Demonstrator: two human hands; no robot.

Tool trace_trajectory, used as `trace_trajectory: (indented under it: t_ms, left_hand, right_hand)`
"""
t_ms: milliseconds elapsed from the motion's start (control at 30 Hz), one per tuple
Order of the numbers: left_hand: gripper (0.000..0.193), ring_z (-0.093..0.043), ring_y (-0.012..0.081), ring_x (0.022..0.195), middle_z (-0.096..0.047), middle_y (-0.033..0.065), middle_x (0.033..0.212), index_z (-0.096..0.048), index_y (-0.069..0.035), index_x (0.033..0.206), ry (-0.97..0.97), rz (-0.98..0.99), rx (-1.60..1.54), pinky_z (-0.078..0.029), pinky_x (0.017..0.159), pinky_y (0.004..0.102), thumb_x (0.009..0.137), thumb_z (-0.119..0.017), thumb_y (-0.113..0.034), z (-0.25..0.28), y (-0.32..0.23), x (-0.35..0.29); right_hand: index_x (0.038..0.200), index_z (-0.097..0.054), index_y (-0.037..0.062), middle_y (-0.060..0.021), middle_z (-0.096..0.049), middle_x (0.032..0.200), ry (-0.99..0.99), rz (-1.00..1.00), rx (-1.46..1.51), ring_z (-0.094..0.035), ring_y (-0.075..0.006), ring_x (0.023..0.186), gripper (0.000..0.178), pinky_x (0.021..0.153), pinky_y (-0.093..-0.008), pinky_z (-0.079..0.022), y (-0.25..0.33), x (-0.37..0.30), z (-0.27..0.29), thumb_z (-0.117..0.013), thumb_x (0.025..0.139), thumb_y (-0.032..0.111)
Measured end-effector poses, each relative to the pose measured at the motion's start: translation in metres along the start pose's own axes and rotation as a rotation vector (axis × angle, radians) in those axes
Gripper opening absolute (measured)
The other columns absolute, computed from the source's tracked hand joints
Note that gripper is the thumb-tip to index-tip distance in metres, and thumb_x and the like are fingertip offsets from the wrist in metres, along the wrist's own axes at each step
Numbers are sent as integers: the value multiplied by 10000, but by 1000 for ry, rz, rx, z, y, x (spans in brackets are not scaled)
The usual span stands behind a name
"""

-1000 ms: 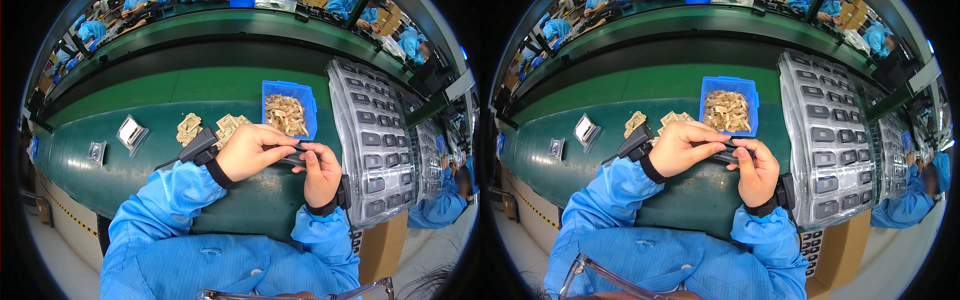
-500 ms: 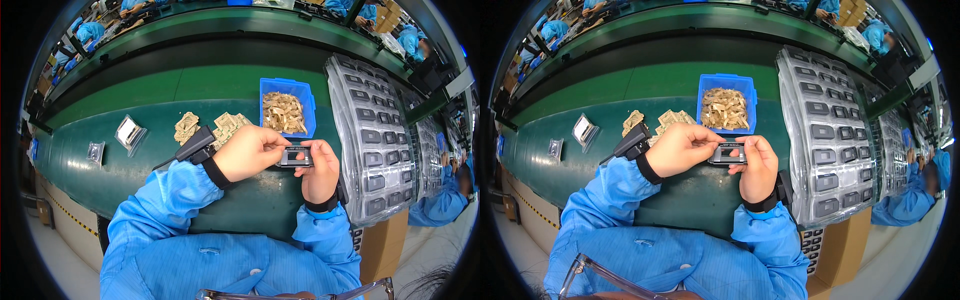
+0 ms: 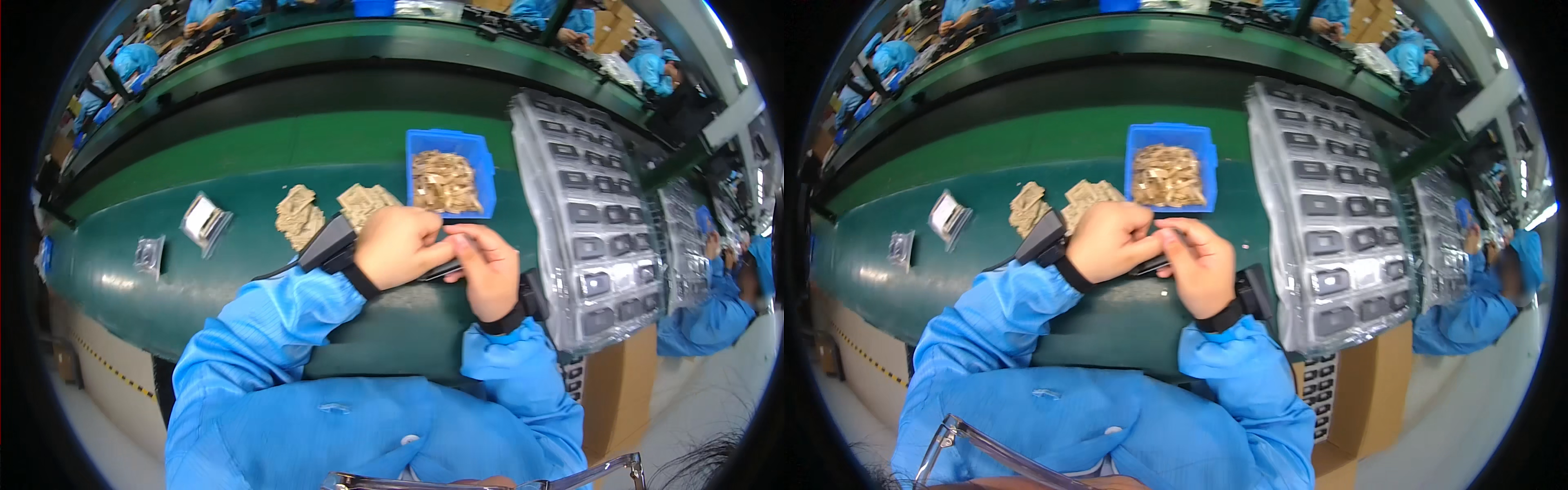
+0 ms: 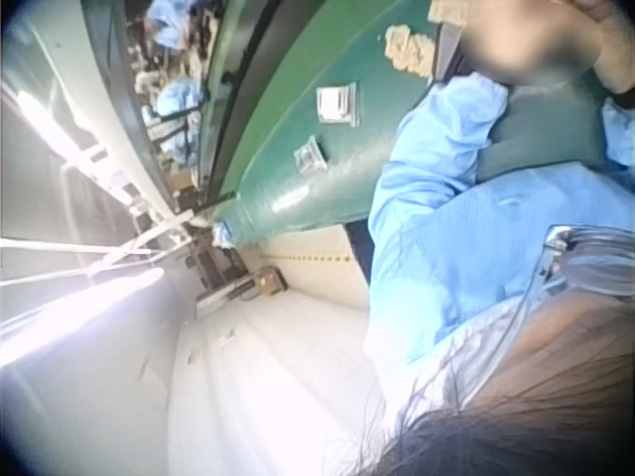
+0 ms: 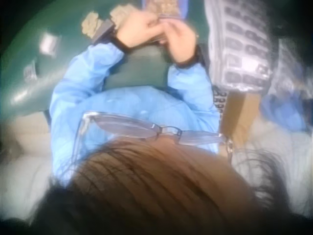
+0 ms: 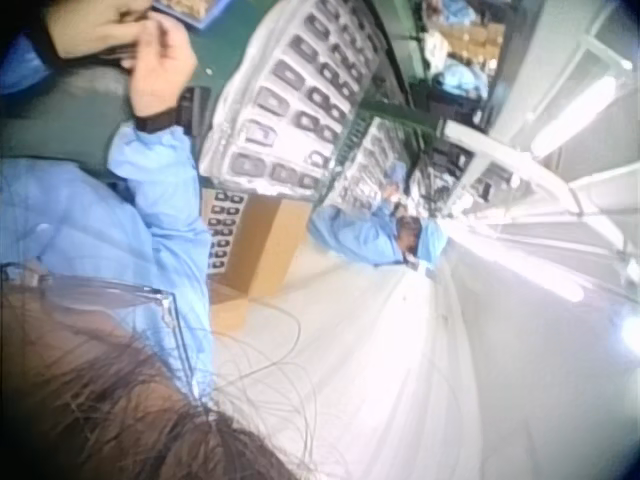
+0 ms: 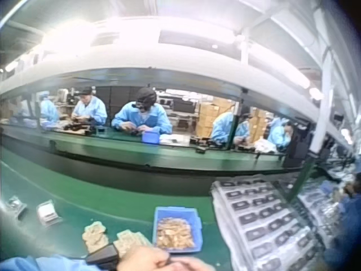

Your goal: Assembling small plastic and rubber components onto electronic or mechanical casings at a factory workbench.

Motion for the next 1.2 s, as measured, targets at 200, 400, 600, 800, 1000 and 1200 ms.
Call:
trace_trajectory:
  t_ms: [200, 400, 600, 800, 1000, 1200]
  left_hand:
    - [199, -564, 354, 642, -561, 128, 687, -577, -38, 731, 54, -425, -116, -425, 550, 443, 891, -636, -140, 9, -52, -17]
    - [229, -599, 307, 653, -590, 91, 670, -632, -58, 733, 255, -504, -19, -474, 575, 426, 896, -669, -213, -36, -58, -33]
    - [235, -625, 301, 676, -614, 90, 678, -650, -68, 737, 294, -512, 18, -495, 596, 418, 904, -663, -234, -53, -48, -36]
    - [245, -627, 303, 689, -617, 90, 684, -650, -75, 739, 297, -494, 32, -498, 603, 428, 911, -650, -250, -50, -43, -38]
    - [269, -632, 298, 723, -615, 86, 704, -628, -72, 732, 276, -548, 93, -514, 627, 428, 915, -636, -269, -55, -49, -40]
    - [298, -624, 270, 702, -587, 60, 675, -590, -91, 690, 307, -645, 147, -524, 594, 407, 917, -634, -279, -58, -66, -55]
  right_hand:
    - [1180, -648, -23, -100, -685, 959, -245, 341, -520, -676, -133, 796, 265, 676, -259, -540, 86, -65, 26, -637, 916, -43]
    - [991, -529, 1, -60, -635, 824, -771, 384, -761, -638, -105, 760, 148, 680, -224, -491, 153, -85, 243, -648, 911, -36]
    - [894, -659, 35, -62, -635, 781, -776, 149, -1218, -580, -178, 681, 190, 649, -328, -468, 107, -81, 339, -793, 795, 127]
    - [807, -683, 48, -119, -624, 873, -623, 324, -1489, -588, -331, 851, 150, 775, -417, -463, 123, -104, 298, -788, 787, 153]
    - [941, -674, 54, -133, -622, 985, -351, 272, -1520, -584, -346, 956, 237, 842, -414, -464, 115, -136, 277, -767, 772, 192]
    - [924, -643, 20, -151, -600, 1012, -234, 309, -1494, -567, -351, 976, 166, 868, -420, -452, 115, -141, 265, -688, 850, 162]
Point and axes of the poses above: each hand's wrist, its own x-axis towards the middle knuckle, its own z-axis out of the back of the hand, y = z × x, the point moved 9 cm from there along x, towards the middle knuckle
